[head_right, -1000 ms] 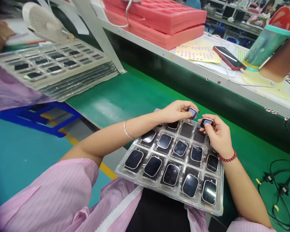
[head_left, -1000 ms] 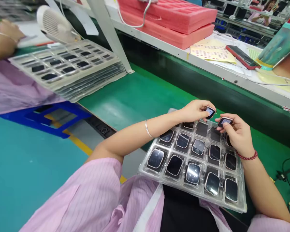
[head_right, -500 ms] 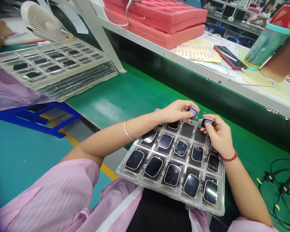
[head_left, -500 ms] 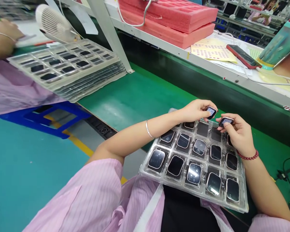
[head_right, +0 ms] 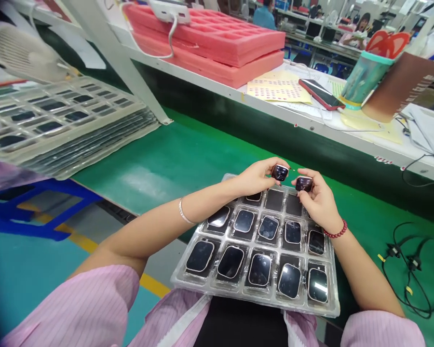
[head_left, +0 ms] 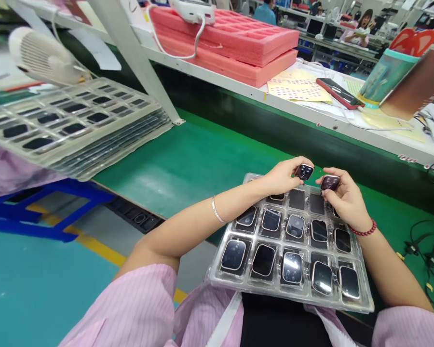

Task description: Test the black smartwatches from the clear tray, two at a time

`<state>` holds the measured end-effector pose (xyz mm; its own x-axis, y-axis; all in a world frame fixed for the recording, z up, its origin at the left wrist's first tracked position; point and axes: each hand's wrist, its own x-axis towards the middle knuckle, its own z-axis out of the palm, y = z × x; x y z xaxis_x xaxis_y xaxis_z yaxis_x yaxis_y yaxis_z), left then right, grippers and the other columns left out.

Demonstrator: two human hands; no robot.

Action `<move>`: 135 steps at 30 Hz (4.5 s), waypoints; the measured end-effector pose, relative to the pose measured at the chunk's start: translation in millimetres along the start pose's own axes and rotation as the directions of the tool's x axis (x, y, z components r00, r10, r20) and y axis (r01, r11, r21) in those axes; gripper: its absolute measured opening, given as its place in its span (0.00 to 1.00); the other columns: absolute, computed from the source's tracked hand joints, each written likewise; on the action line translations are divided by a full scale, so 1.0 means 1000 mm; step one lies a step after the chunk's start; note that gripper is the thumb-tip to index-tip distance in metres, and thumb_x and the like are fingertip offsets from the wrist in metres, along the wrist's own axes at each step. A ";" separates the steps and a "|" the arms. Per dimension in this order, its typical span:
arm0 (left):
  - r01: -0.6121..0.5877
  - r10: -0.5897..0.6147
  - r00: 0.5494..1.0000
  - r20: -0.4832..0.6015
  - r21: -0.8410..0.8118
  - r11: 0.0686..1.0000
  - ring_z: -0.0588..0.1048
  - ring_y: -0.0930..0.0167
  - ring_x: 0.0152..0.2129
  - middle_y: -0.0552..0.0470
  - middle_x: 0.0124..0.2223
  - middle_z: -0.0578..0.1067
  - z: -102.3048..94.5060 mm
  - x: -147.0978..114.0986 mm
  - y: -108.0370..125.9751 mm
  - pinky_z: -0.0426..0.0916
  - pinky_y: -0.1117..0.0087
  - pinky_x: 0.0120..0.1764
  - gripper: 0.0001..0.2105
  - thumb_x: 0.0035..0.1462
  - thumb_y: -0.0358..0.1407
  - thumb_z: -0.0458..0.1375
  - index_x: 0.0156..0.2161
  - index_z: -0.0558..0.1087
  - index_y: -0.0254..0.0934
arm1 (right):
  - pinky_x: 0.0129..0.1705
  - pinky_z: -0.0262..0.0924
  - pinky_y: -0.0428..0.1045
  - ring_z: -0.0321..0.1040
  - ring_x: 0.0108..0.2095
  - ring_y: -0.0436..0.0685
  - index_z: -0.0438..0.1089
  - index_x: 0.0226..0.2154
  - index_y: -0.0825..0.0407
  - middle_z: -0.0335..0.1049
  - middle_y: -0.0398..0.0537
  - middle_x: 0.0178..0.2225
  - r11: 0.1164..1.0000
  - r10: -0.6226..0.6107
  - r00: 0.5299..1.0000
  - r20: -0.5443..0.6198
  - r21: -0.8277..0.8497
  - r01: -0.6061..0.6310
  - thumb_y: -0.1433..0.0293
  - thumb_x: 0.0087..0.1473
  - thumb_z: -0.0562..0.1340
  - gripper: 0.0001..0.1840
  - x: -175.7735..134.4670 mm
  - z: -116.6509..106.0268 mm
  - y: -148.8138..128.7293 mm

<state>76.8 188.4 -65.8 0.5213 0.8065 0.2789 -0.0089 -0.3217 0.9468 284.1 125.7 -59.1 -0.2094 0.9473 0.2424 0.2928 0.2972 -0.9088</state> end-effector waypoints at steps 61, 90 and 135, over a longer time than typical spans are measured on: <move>0.086 -0.081 0.996 0.041 -0.139 0.987 0.76 0.68 0.35 0.48 0.37 0.75 0.001 -0.003 0.004 0.73 0.71 0.33 0.10 0.54 0.32 0.58 0.42 0.72 0.32 | 0.29 0.70 0.46 0.73 0.30 0.53 0.70 0.46 0.52 0.75 0.51 0.40 0.994 0.062 0.998 0.026 0.084 -0.064 0.60 0.59 0.61 0.16 0.000 -0.001 0.001; 0.116 -0.113 0.993 0.035 -0.084 0.990 0.76 0.68 0.37 0.48 0.38 0.76 0.002 -0.005 0.006 0.72 0.71 0.36 0.12 0.52 0.32 0.60 0.44 0.71 0.33 | 0.35 0.72 0.51 0.75 0.35 0.57 0.68 0.49 0.51 0.73 0.52 0.46 0.995 0.048 0.999 -0.008 0.089 -0.047 0.66 0.54 0.61 0.19 0.001 0.003 0.005; 0.097 -0.097 0.995 0.015 -0.027 0.995 0.75 0.66 0.39 0.46 0.39 0.75 0.002 -0.006 0.007 0.70 0.70 0.38 0.15 0.51 0.33 0.61 0.45 0.70 0.33 | 0.33 0.72 0.50 0.75 0.36 0.57 0.68 0.51 0.50 0.72 0.51 0.47 0.992 0.025 0.998 0.053 0.123 -0.031 0.70 0.53 0.58 0.21 0.001 0.003 0.003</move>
<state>75.3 179.6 -60.8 0.5324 0.8263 0.1837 0.0188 -0.2285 0.9734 282.5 127.8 -62.7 -0.2509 0.9468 0.2015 0.1823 0.2506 -0.9508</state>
